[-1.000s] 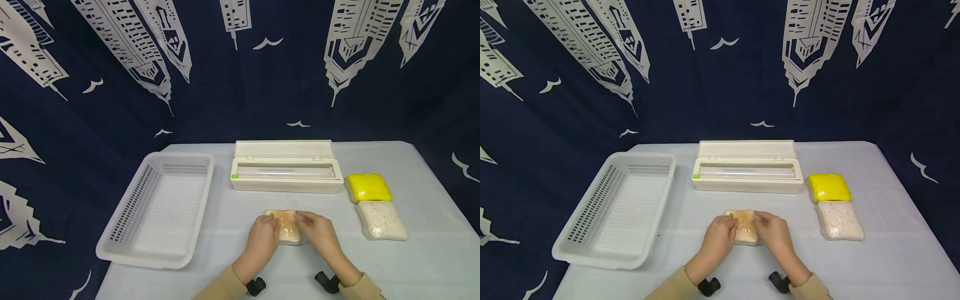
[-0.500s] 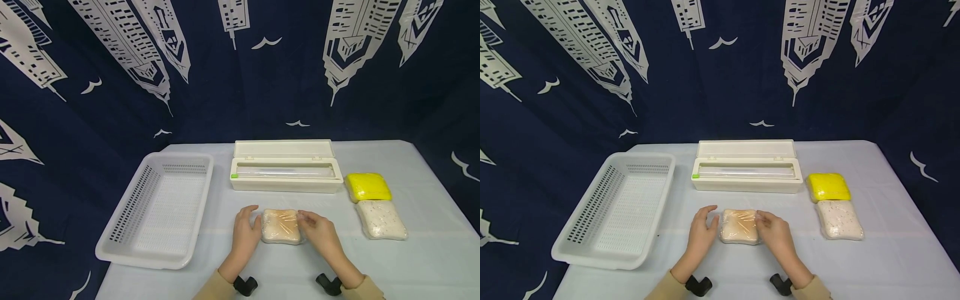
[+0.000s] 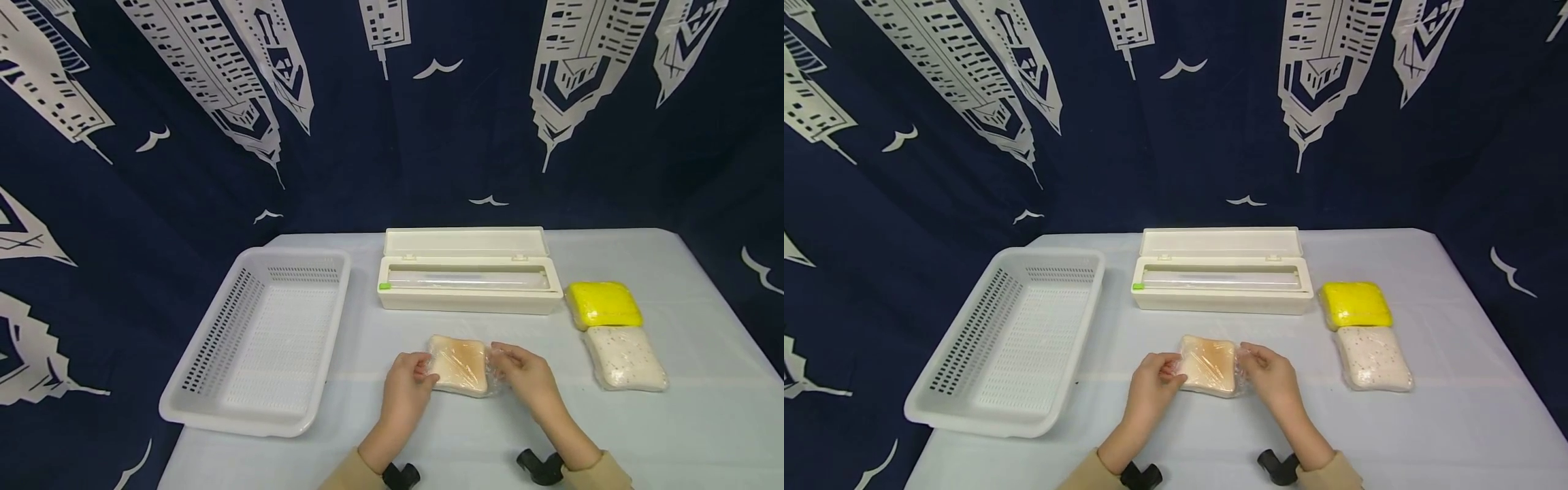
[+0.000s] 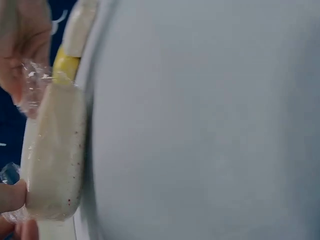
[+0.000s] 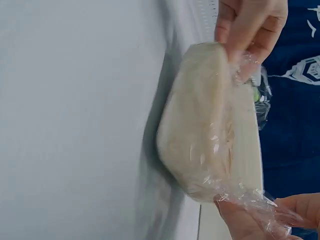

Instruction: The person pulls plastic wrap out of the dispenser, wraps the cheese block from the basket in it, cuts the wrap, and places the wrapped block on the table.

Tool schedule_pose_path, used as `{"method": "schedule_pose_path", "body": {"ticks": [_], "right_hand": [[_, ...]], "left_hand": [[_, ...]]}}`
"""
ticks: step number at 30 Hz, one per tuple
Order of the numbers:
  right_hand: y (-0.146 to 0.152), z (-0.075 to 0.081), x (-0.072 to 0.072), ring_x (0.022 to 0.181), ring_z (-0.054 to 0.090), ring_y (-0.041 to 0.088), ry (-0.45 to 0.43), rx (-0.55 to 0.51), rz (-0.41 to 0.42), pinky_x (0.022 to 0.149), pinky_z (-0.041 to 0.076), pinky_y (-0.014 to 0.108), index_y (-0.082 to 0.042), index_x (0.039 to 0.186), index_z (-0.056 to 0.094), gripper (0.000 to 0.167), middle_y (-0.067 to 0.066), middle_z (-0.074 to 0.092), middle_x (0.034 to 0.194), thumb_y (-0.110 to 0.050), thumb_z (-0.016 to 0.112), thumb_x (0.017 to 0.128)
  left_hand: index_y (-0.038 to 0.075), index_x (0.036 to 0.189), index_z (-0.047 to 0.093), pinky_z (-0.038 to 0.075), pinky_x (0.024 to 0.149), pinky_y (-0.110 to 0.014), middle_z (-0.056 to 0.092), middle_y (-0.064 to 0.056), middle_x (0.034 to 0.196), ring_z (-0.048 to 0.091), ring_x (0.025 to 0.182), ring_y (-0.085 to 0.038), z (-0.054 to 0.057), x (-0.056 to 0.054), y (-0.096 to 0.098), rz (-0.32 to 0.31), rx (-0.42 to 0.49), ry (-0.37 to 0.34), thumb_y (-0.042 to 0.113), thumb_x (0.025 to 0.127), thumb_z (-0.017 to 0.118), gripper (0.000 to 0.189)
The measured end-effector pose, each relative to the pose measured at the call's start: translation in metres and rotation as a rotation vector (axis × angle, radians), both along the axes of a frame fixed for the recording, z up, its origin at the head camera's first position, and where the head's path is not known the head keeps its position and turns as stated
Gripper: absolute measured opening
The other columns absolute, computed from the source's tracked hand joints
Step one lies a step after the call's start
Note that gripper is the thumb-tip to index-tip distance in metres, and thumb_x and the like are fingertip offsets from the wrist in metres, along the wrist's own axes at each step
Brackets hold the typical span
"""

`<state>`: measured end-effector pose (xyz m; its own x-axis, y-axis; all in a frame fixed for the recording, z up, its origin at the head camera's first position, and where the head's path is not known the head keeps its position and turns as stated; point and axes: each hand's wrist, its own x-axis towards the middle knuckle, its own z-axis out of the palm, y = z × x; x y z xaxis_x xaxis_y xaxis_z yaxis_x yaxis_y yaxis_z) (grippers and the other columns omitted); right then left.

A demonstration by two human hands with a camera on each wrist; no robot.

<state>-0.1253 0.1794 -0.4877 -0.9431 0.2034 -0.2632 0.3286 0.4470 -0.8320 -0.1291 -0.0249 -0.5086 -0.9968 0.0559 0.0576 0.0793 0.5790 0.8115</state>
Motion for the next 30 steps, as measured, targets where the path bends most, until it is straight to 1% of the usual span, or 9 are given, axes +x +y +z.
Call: {"method": "schedule_pose_path", "body": {"ticks": [6, 11, 14, 18, 21, 23, 25, 27, 30], "right_hand": [[-0.001, 0.0, -0.001, 0.076, 0.066, 0.009, -0.016, -0.055, -0.02, 0.065, 0.055, 0.022, 0.005, 0.128, 0.06, 0.038, 0.017, 0.074, 0.106, -0.018, 0.052, 0.099], [-0.002, -0.001, 0.0, 0.079, 0.068, 0.008, -0.033, -0.075, -0.025, 0.067, 0.056, 0.021, 0.005, 0.129, 0.06, 0.039, 0.019, 0.072, 0.112, -0.02, 0.052, 0.099], [-0.002, -0.001, 0.0, 0.086, 0.069, 0.011, -0.038, -0.079, -0.024, 0.07, 0.058, 0.023, 0.004, 0.129, 0.06, 0.04, 0.02, 0.07, 0.117, -0.022, 0.054, 0.099], [-0.003, 0.0, -0.001, 0.092, 0.07, 0.014, -0.032, -0.068, -0.023, 0.072, 0.059, 0.026, 0.004, 0.128, 0.061, 0.041, 0.021, 0.068, 0.12, -0.024, 0.055, 0.099], [-0.004, 0.0, -0.001, 0.088, 0.07, 0.012, -0.03, -0.089, -0.032, 0.072, 0.059, 0.024, 0.005, 0.128, 0.061, 0.041, 0.02, 0.069, 0.118, -0.023, 0.055, 0.098], [-0.004, 0.0, -0.002, 0.085, 0.07, 0.009, -0.032, -0.108, -0.038, 0.071, 0.058, 0.022, 0.005, 0.128, 0.06, 0.041, 0.019, 0.07, 0.116, -0.023, 0.055, 0.099], [-0.004, 0.0, -0.002, 0.084, 0.071, 0.009, -0.03, -0.122, -0.038, 0.071, 0.058, 0.022, 0.005, 0.129, 0.06, 0.042, 0.019, 0.07, 0.116, -0.024, 0.055, 0.099], [-0.004, -0.001, -0.003, 0.085, 0.071, 0.011, -0.027, -0.121, -0.035, 0.071, 0.058, 0.023, 0.006, 0.129, 0.059, 0.043, 0.02, 0.07, 0.116, -0.026, 0.056, 0.1], [-0.004, 0.0, -0.003, 0.086, 0.07, 0.012, -0.028, -0.108, -0.035, 0.07, 0.058, 0.023, 0.005, 0.129, 0.059, 0.044, 0.02, 0.069, 0.118, -0.027, 0.055, 0.1]], "left_hand": [[0.001, 0.105, 0.074, 0.048, 0.063, -0.014, 0.059, -0.001, 0.087, 0.053, 0.076, -0.004, -0.004, 0.004, 0.005, -0.021, -0.168, 0.19, 0.001, 0.08, 0.078, 0.025], [-0.002, 0.11, 0.072, 0.048, 0.07, -0.013, 0.061, -0.005, 0.095, 0.055, 0.085, -0.012, -0.008, 0.007, 0.01, -0.116, -0.329, 0.381, 0.004, 0.085, 0.074, 0.026], [-0.003, 0.113, 0.07, 0.051, 0.081, -0.016, 0.065, -0.007, 0.105, 0.057, 0.096, -0.015, -0.009, 0.01, 0.013, -0.191, -0.417, 0.426, 0.006, 0.086, 0.073, 0.028], [-0.003, 0.115, 0.069, 0.051, 0.097, -0.026, 0.067, -0.013, 0.121, 0.061, 0.115, -0.022, -0.001, 0.017, 0.015, -0.321, -0.577, 0.398, 0.012, 0.09, 0.07, 0.03], [-0.005, 0.123, 0.064, 0.049, 0.103, -0.031, 0.063, -0.02, 0.13, 0.058, 0.126, -0.029, 0.009, 0.024, 0.018, -0.462, -0.744, 0.349, 0.02, 0.093, 0.066, 0.039], [-0.007, 0.129, 0.059, 0.047, 0.105, -0.036, 0.056, -0.027, 0.136, 0.052, 0.132, -0.036, 0.013, 0.028, 0.02, -0.561, -0.804, 0.311, 0.024, 0.094, 0.064, 0.047], [-0.008, 0.135, 0.053, 0.044, 0.106, -0.042, 0.048, -0.034, 0.141, 0.044, 0.136, -0.042, 0.016, 0.031, 0.021, -0.632, -0.792, 0.257, 0.026, 0.094, 0.064, 0.054], [-0.007, 0.138, 0.05, 0.042, 0.107, -0.045, 0.041, -0.037, 0.144, 0.039, 0.138, -0.046, 0.018, 0.032, 0.02, -0.661, -0.721, 0.191, 0.025, 0.095, 0.063, 0.056], [-0.003, 0.137, 0.053, 0.045, 0.106, -0.043, 0.046, -0.032, 0.143, 0.043, 0.137, -0.041, 0.023, 0.027, 0.016, -0.606, -0.571, 0.105, 0.022, 0.097, 0.06, 0.047]]}}
